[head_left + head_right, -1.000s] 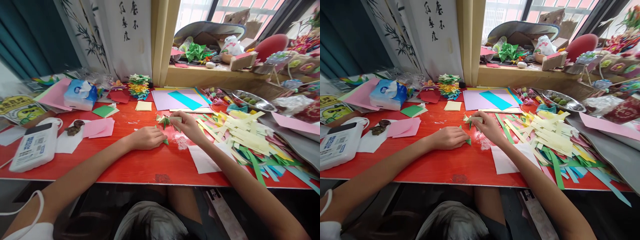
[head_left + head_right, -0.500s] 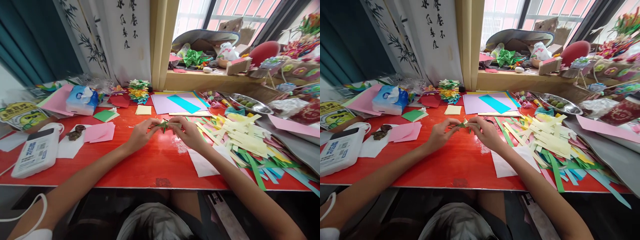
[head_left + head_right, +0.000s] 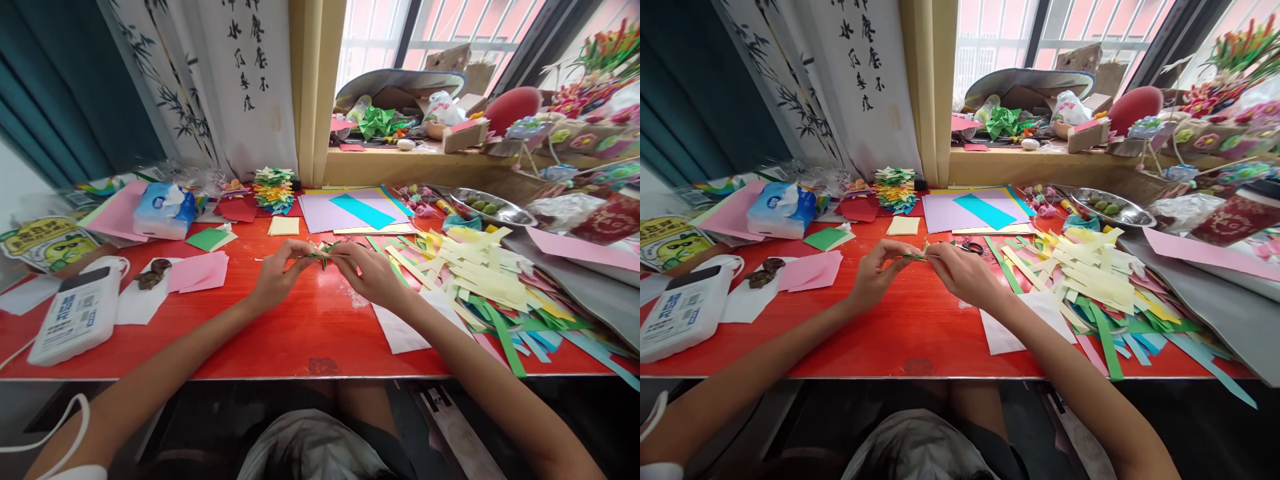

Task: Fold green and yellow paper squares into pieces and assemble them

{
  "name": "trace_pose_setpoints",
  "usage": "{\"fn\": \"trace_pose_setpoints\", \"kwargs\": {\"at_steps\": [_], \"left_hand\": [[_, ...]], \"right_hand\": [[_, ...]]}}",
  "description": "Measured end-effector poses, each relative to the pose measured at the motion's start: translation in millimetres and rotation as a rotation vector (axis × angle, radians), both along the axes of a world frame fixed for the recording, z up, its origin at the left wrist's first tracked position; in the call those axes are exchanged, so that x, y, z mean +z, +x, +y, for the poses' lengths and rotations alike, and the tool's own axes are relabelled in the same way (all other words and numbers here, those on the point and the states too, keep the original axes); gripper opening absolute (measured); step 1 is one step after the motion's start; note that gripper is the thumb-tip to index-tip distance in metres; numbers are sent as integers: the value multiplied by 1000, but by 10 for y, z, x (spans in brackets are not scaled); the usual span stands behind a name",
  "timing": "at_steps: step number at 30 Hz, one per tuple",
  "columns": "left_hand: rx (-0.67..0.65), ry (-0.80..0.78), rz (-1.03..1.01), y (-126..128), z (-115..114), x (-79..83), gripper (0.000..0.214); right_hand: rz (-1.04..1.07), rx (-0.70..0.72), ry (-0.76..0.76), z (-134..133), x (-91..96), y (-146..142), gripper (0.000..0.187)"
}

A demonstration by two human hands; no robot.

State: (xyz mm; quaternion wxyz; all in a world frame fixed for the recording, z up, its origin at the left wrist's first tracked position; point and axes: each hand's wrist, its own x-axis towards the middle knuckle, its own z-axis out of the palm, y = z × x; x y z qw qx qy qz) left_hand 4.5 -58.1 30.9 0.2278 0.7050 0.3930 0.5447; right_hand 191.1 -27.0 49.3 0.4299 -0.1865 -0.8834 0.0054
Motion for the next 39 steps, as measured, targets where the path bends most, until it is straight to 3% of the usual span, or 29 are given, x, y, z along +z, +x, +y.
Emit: {"fn": "trace_pose_setpoints", "kwargs": {"at_steps": [12,20,25,32,39], "left_hand": [[-2,20,24,3,-25,-5,11],[-4,87,60,-1,-25,-17,11],[-25,129,77,4,-22,-20,12],[30,187,162,4,-27,-22,13],[46,246,244,-21,-9,-54,16]], "right_hand": [[-28,-70,264,-9,-2,-8,9],[-78,-127,343,-29,-18,13,8],[-125,-150,372,-44,-6,10,15],[-190,-116,531,-48,27,45,26],[-169,-105,505,-45,36,41,26]]}}
